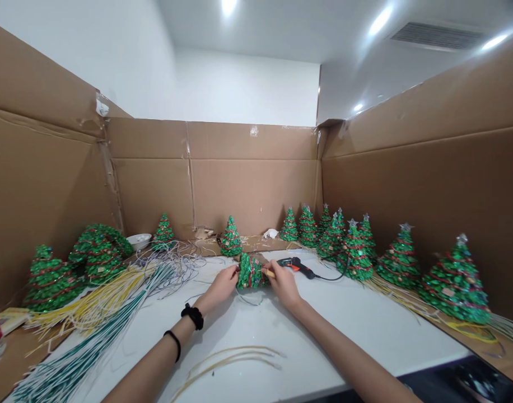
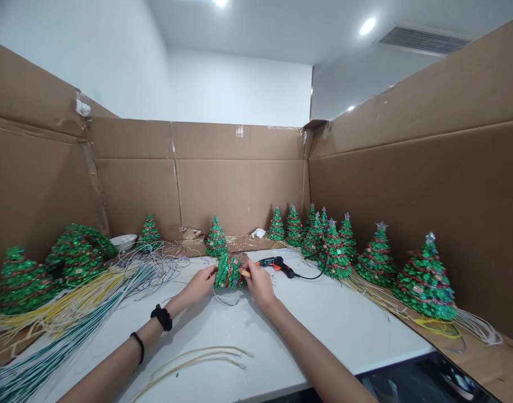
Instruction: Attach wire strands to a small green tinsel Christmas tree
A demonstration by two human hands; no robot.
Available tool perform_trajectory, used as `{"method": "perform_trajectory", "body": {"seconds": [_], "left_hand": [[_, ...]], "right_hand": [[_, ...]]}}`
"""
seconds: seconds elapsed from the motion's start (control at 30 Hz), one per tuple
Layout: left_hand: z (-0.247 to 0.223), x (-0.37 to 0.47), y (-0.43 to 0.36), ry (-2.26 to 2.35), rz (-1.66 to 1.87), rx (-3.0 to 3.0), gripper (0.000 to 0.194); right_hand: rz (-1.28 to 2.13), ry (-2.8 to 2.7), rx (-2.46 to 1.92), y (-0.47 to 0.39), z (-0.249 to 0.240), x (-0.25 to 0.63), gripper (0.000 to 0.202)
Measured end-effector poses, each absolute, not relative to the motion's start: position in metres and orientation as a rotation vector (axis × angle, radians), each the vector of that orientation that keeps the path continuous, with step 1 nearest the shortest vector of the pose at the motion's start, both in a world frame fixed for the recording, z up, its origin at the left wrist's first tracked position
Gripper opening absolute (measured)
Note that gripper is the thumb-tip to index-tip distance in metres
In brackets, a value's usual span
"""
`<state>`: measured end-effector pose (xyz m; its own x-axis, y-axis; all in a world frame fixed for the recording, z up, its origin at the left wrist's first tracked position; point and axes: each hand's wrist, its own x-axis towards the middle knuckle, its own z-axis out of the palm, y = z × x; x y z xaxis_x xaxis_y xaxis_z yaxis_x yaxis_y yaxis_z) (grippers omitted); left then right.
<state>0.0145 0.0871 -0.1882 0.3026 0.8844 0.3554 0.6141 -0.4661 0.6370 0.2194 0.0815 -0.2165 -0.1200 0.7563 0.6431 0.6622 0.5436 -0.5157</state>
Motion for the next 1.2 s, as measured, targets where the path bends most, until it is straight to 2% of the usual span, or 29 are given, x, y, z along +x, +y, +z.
{"method": "perform_trajectory", "body": {"seconds": [0.23,0.7,0.83,0.97,1.2], "left_hand": [[-0.175,0.02,0.105,0.965,0.692,1.76,0.032],[-0.196,0.04,0.101,0.937,1.053,1.448,0.031],[-0.198,0.039,0.096,0.935,1.078,1.459,0.03],[-0.202,0.037,0.1,0.915,1.077,1.496,0.028],[-0.208,0.034,0.113,0.927,1.089,1.531,0.031]], "right_hand": [[0.116,-1.866,-1.141,0.083,-0.218,0.216,0.011],[0.025,-2.01,-1.319,0.075,-0.202,0.222,0.012],[0.048,-2.013,-1.288,0.075,-0.199,0.232,0.021],[-0.031,-1.76,-1.56,0.084,-0.195,0.261,0.031],[-0.185,-1.585,-2.028,0.1,-0.206,0.289,0.027]]}}
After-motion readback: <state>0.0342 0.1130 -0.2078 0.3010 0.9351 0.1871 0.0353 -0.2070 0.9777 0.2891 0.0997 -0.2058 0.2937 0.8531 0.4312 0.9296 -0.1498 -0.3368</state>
